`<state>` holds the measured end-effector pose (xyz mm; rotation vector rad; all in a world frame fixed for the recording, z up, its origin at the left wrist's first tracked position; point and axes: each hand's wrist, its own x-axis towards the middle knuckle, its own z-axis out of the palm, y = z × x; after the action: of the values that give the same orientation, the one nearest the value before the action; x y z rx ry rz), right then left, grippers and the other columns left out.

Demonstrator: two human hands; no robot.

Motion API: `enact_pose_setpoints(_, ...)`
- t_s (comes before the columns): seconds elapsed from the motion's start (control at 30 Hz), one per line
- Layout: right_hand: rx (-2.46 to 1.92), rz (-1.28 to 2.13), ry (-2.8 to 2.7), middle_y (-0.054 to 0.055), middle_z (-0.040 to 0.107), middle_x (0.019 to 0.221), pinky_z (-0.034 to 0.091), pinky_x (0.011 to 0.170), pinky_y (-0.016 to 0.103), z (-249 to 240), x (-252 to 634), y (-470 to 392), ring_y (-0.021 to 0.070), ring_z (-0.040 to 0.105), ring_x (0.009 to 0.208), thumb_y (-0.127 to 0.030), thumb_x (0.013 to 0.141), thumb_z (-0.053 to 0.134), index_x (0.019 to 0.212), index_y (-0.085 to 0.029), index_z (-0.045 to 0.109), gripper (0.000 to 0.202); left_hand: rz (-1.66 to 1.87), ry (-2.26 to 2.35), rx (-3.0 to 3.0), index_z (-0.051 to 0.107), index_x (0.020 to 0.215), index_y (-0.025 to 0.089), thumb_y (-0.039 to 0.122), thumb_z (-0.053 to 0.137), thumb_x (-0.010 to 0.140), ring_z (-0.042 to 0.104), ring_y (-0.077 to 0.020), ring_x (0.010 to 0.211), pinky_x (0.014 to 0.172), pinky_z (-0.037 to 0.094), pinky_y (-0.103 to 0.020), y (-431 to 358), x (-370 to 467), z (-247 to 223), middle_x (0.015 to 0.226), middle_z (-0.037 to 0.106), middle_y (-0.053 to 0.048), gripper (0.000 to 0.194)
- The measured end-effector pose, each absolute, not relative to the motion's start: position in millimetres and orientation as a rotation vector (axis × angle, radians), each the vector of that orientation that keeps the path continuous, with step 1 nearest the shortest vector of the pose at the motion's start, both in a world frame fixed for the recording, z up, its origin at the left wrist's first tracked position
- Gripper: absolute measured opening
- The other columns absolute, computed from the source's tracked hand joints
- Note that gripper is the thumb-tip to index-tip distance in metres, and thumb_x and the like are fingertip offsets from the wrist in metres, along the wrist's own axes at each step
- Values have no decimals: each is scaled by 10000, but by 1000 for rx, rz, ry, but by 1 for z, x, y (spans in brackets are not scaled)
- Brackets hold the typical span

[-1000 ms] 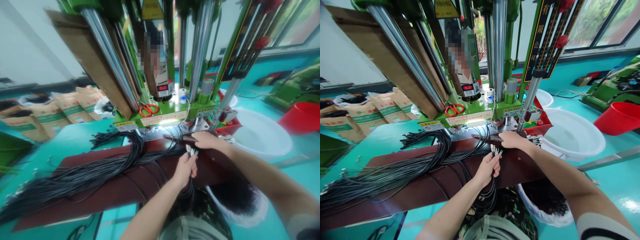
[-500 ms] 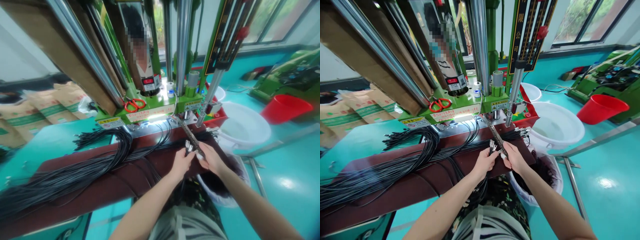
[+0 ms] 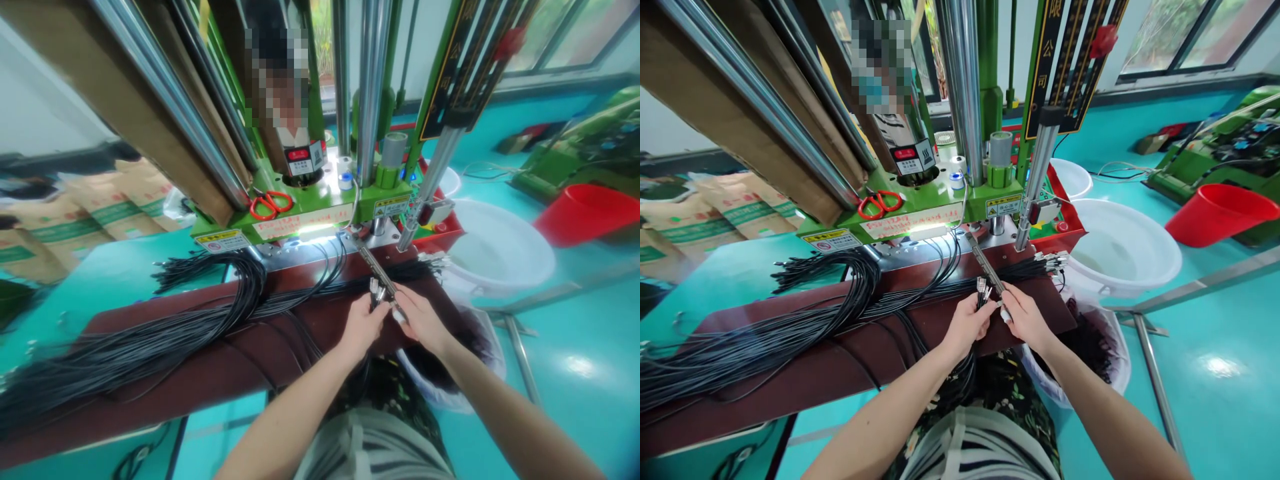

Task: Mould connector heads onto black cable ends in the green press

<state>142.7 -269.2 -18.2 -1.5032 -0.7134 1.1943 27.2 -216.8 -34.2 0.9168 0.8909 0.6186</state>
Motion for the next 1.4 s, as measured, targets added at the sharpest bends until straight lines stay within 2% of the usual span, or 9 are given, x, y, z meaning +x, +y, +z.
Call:
enact_pose_setpoints(0.17,-1405,1217,-593,-53,484,561,183,266,139,-27,147,-269,20,272,306,-464,759,579,1187,-223,516,495,712,864,903,389,749,206,456,572,736,233,-23,337,332,149,-142,-206,22,-28,459,283,117,310)
enact_pose_setpoints(0.33,-1373,1229,-632,-57,481,517,191,262,137,-33,150,-270,20,280,291,-447,772,581,1195,-198,512,496,512,847,940,471,689,168,438,616,691,209,-14,318,320,118,-149,-207,23,-26,421,293,104,307)
enact_pose_setpoints(0.67,-1492,1172,-776,-50,461,518,230,279,156,-30,148,-273,41,313,331,-508,780,545,1246,-174,486,577,498,882,906,474,628,164,380,606,687,200,-20,291,300,121,-160,-208,25,-27,367,296,102,260)
enact_pose_setpoints(0.77,-1541,1165,-833,-36,475,552,252,298,153,-29,147,-273,48,340,370,-522,786,535,1249,-187,486,574,589,887,964,481,639,162,406,596,702,217,-24,303,304,148,-158,-210,25,-29,371,297,102,277)
enact_pose_setpoints(0.87,-1506,1209,-715,-26,494,597,237,312,143,-30,148,-272,44,347,396,-511,768,570,1211,-209,518,539,718,828,1021,507,672,149,424,583,724,320,-35,349,342,256,-159,-204,22,-29,426,383,74,290)
enact_pose_setpoints(0.93,-1473,1242,-614,-31,489,592,205,310,135,-31,149,-272,35,322,387,-499,757,589,1193,-221,528,522,828,826,962,499,713,158,437,565,743,339,-40,366,364,294,-161,-198,19,-27,449,379,79,288)
enact_pose_setpoints(1.07,-1416,1261,-563,-44,476,550,176,300,136,-29,150,-270,28,286,358,-460,756,609,1186,-216,531,500,820,879,802,422,762,207,494,492,779,183,-32,329,318,141,-145,-193,17,-24,441,234,120,296)
enact_pose_setpoints(1.13,-1392,1271,-565,-51,474,538,178,297,140,-28,150,-269,23,271,343,-441,759,613,1195,-218,520,498,750,891,862,416,745,206,485,483,785,179,-30,337,327,119,-146,-196,20,-26,449,251,115,290)
enact_pose_setpoints(1.4,-1381,1342,-565,-44,473,536,161,304,129,-23,152,-269,34,302,365,-454,730,640,1244,-212,492,587,774,970,1158,460,643,168,426,594,715,289,-38,407,409,236,-177,-200,26,-39,469,361,83,299)
